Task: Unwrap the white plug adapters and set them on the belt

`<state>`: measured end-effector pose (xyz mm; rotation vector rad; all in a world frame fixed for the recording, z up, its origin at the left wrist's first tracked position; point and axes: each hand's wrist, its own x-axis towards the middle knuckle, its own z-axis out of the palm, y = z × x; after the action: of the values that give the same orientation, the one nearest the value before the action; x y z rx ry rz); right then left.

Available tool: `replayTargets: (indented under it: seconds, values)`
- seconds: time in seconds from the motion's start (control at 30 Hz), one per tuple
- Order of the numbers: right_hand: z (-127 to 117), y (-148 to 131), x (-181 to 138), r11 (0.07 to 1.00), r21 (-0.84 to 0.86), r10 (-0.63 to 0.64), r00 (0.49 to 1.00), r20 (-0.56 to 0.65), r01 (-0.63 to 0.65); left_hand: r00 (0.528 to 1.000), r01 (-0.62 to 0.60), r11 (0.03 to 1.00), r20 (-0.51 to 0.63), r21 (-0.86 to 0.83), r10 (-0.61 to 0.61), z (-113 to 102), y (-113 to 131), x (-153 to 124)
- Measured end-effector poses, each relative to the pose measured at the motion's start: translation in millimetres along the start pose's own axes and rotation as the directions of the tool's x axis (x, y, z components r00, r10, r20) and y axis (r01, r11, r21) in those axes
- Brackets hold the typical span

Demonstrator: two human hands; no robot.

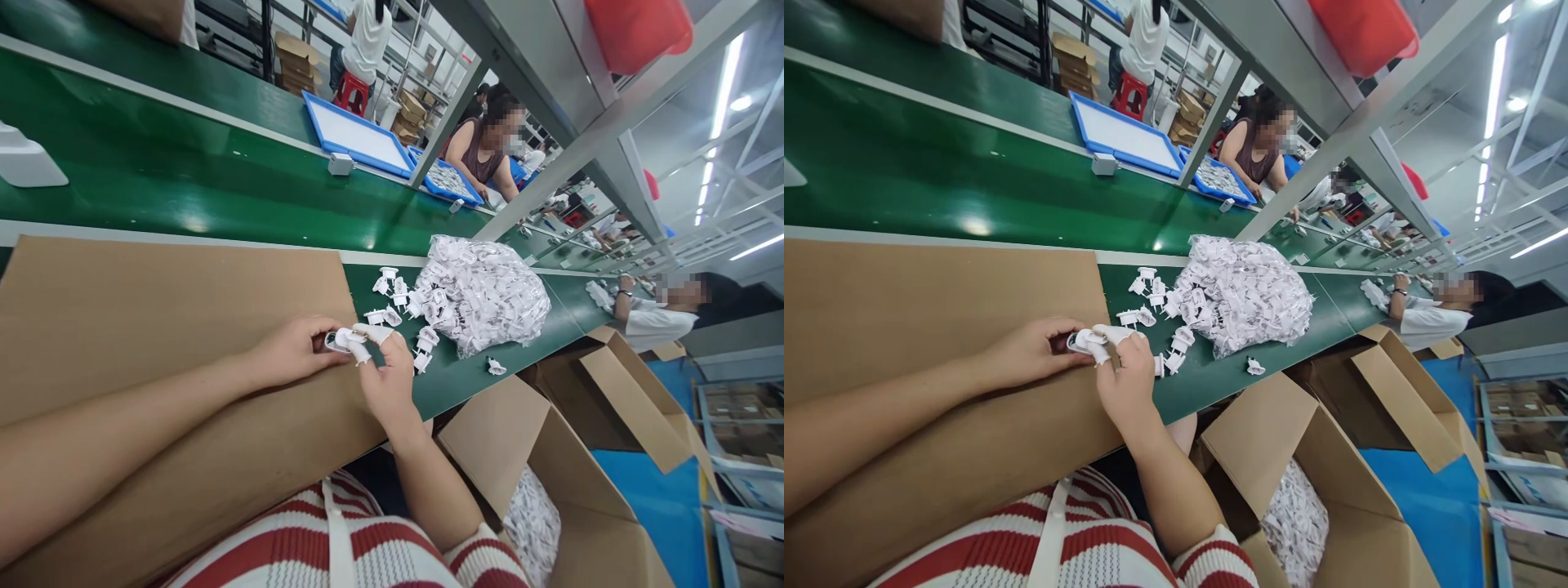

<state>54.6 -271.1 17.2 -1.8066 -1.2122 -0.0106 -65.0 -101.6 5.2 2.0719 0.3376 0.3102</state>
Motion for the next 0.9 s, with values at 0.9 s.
replayTargets:
  seconds: [0.9]
  values:
    - [25, 5, 20, 0.972, -0.215, -0.049, 0.978, 0.201, 0.093, 0.999, -0.04, 0.969, 0.044, 0.245, 0.03, -22, -3, 2]
